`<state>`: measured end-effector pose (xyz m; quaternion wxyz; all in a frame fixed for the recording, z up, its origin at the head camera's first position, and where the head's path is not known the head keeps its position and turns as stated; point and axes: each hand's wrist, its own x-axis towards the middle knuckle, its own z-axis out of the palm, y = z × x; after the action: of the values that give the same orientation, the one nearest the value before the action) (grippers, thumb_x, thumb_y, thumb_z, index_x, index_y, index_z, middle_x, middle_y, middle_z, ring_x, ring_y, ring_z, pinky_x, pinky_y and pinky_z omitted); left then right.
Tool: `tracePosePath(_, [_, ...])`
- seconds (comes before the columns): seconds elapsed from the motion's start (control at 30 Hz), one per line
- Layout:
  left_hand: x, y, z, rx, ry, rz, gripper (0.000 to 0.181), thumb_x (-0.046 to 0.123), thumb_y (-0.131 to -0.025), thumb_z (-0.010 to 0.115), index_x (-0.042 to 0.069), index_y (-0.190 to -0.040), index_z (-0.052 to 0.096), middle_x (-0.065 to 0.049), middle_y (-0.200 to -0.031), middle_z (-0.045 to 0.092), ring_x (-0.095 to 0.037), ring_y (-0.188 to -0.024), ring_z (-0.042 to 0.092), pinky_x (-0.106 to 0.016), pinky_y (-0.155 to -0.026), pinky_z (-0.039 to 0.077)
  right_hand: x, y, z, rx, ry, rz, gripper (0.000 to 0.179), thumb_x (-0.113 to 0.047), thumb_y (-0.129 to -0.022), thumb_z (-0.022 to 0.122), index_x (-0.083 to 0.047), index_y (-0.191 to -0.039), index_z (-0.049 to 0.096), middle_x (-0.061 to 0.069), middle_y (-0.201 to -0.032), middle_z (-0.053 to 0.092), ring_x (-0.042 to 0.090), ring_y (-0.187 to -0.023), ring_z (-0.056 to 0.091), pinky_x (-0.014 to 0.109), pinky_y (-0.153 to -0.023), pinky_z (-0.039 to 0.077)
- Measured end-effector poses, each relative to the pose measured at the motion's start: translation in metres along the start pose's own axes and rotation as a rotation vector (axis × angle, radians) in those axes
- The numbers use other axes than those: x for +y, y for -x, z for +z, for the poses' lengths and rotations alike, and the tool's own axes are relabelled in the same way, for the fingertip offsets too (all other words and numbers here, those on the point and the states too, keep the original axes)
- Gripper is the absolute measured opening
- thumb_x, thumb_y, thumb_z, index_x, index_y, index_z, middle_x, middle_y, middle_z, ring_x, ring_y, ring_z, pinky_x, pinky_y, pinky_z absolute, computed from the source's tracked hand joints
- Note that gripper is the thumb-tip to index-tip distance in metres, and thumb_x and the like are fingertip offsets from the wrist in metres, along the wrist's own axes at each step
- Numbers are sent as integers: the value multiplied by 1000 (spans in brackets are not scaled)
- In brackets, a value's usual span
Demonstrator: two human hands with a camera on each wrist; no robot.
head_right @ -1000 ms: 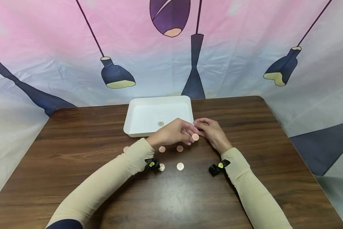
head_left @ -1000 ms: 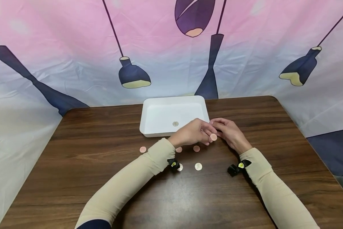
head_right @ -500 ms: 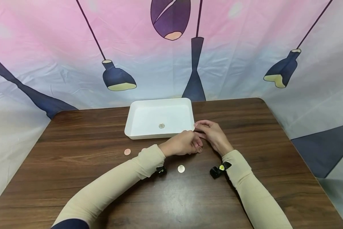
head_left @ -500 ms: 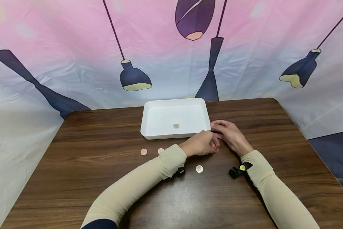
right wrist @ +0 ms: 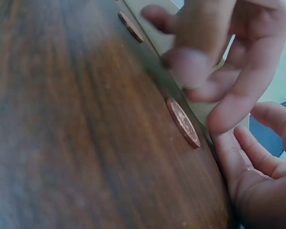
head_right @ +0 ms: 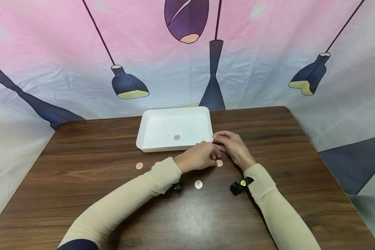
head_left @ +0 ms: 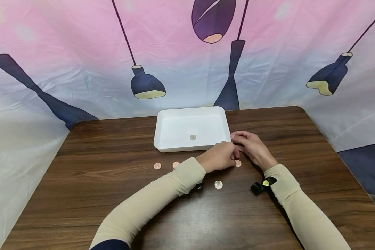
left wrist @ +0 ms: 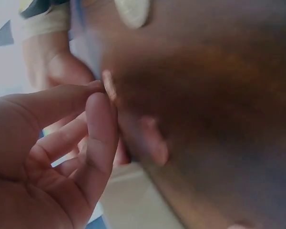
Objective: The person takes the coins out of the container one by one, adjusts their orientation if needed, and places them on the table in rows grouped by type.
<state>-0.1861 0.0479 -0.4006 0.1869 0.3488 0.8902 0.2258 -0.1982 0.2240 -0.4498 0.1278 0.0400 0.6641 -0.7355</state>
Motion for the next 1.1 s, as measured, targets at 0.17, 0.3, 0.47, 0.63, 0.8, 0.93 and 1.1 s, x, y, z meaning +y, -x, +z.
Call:
tracePosePath(0.17, [0,4,-26,-12,87,-28,17,14,-97,77,8,-112,78,4,-79,72,-6,-63,61,-21,-62,50,1,0,1,-14,-44,-10,10,-13,-107,63,-9,-114,69,-5,-108,70,7,-97,68,21,-84,58])
tracePosePath(0.3, [-9,11,-55,15,68,23,19,13,-98,74,8,-115,79,2,-88,75,-7,-77,62,-21,-71,48,1,-1,3,-35,-109,-14,9,-6,-107,60,-9,-110,68,-1,-108,69,10,-97,70,24,-88,59])
tracePosePath(0.47, [-33,23,-87,-8,139,35,22,11,-100,70,7,-120,76,-6,-97,76,-24,-84,71,-26,-70,54,2,-2,5,-35,-126,-18,11,-4,-107,59,-1,-117,63,3,-112,64,10,-101,69,29,-96,58])
tracePosePath(0.63, [-68,35,-105,3,261,-2,22,9,-103,67,4,-122,76,-7,-104,74,-33,-97,73,-35,-73,59,1,-2,3,-24,-101,-15,18,-5,-107,59,4,-122,60,6,-117,59,11,-103,68,30,-98,57])
tracePosePath(0.8, [-111,39,-101,60,338,-73,22,8,-102,68,6,-122,77,-7,-109,74,-24,-95,68,-34,-79,57,2,-1,2,-28,-100,-14,24,-6,-107,61,6,-127,57,6,-117,60,11,-102,69,30,-99,57])
tracePosePath(0.93, [-137,43,-92,69,310,-136,29,2,-97,70,7,-125,75,-9,-110,72,-21,-100,67,-31,-83,53,2,-1,3,-30,-99,-14,22,-7,-107,61,4,-126,58,5,-118,60,11,-103,68,30,-100,56])
tracePosePath(1.1, [-152,44,-84,64,292,-161,35,-1,-93,75,7,-127,74,-10,-117,69,-23,-105,64,-31,-89,50,3,0,3,-23,-105,-16,18,-6,-107,60,3,-123,60,5,-116,60,11,-102,69,30,-99,57])
